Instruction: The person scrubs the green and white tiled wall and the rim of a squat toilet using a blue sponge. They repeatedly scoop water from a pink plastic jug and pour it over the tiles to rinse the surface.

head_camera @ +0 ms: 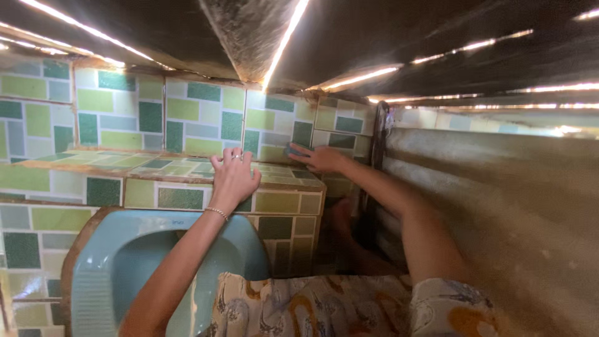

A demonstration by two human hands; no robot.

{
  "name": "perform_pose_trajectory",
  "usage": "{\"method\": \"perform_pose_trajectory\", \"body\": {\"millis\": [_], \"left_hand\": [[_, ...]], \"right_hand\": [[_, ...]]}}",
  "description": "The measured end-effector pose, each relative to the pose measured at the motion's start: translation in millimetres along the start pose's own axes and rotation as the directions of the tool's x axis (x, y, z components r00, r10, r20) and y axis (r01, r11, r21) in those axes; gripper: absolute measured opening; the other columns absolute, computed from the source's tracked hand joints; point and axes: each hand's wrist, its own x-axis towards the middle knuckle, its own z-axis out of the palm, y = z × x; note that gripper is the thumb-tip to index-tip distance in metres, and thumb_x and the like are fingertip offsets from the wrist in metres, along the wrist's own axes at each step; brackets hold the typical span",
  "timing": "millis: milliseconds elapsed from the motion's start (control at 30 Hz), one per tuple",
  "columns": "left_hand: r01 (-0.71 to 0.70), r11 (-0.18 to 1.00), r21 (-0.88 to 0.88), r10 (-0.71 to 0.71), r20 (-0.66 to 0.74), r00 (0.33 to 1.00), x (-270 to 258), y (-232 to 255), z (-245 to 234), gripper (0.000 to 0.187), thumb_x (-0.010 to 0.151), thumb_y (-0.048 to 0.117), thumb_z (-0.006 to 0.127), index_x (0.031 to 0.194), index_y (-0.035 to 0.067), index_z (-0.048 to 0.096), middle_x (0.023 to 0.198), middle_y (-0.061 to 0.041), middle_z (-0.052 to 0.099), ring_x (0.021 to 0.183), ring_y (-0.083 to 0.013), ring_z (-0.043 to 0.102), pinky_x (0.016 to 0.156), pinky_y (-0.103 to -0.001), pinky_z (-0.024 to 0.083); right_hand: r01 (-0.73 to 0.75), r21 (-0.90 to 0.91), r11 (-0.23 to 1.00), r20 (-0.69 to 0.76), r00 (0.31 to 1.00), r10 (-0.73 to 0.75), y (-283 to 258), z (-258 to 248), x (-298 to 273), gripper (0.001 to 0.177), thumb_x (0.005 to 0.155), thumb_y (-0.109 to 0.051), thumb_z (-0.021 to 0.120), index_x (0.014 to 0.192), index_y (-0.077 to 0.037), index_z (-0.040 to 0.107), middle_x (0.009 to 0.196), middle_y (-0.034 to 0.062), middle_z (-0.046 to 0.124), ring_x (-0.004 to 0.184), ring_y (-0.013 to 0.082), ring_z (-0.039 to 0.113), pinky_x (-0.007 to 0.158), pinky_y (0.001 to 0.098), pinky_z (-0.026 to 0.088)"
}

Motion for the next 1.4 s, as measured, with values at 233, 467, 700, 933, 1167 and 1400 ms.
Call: {"method": "perform_pose_trajectory", "body": {"millis": [233,467,700,933,1167,1400], "left_hand": [[-0.122,0.941,-0.315,0.050,-0.227,0.973,0,-6,-2,0.035,0.084,0.029,0.067,0.115,0.013,0.066,0.119,-0.009,0.063,0.120,-0.0327,0.049,0.096,-0.052,0.033],[-0.093,0.894,-0.439,-0.217,-0.604,0.767,-43,-19,-80,0.031,0.085,0.004,0.064,0.112,0.019,0.065,0.123,-0.001,0.065,0.125,-0.0298,0.047,0.104,-0.049,0.033],[0.046,0.856,-0.516,-0.487,-0.770,0.412,-184,-61,-189,0.029,0.089,0.003,0.065,0.115,0.015,0.065,0.126,-0.005,0.064,0.125,-0.0326,0.045,0.110,-0.048,0.032],[0.333,0.602,-0.726,-0.722,-0.672,-0.161,-377,-55,-150,0.032,0.083,-0.004,0.065,0.112,0.011,0.064,0.125,-0.007,0.063,0.124,-0.0330,0.048,0.114,-0.045,0.032],[-0.258,0.299,-0.919,-0.518,0.071,-0.852,-548,-106,-9,0.042,0.093,0.012,0.077,0.129,0.010,0.055,0.131,-0.008,0.054,0.120,-0.0247,0.054,0.107,-0.041,0.047],[-0.905,0.108,-0.411,-0.662,0.650,-0.374,-599,-165,56,0.066,0.093,0.034,0.073,0.143,0.012,0.035,0.126,-0.016,0.064,0.102,-0.0303,0.068,0.076,-0.046,0.062]], "right_hand": [[-0.015,0.662,0.749,-0.025,0.999,0.042,28,-50,19,0.076,0.096,-0.032,0.064,0.165,-0.026,0.035,0.152,0.0068,0.039,0.090,0.0210,0.064,0.069,0.0344,0.056],[0.113,0.873,-0.474,-0.202,0.969,-0.142,-43,-175,6,0.073,0.090,-0.036,0.063,0.157,-0.016,0.044,0.106,0.0115,0.062,0.071,0.0200,0.058,0.050,0.0298,0.044],[-0.065,0.813,-0.578,-0.275,0.833,-0.480,-195,-263,44,0.067,0.085,-0.029,0.062,0.146,-0.007,0.049,0.108,0.0131,0.062,0.067,0.0202,0.050,0.055,0.0331,0.043],[-0.172,0.970,-0.173,0.023,0.771,-0.636,-392,-352,74,0.075,0.086,-0.027,0.064,0.154,-0.004,0.042,0.109,0.0155,0.061,0.069,0.0225,0.052,0.057,0.0383,0.047],[-0.003,0.917,0.398,0.306,0.645,-0.700,-617,-369,77,0.083,0.090,-0.020,0.061,0.167,-0.010,0.033,0.111,0.0138,0.064,0.063,0.0215,0.062,0.060,0.0443,0.058],[0.049,0.829,0.557,0.440,0.558,-0.703,-742,-329,69,0.078,0.090,-0.023,0.058,0.163,-0.010,0.034,0.098,0.0113,0.066,0.055,0.0182,0.062,0.060,0.0399,0.061]]}}
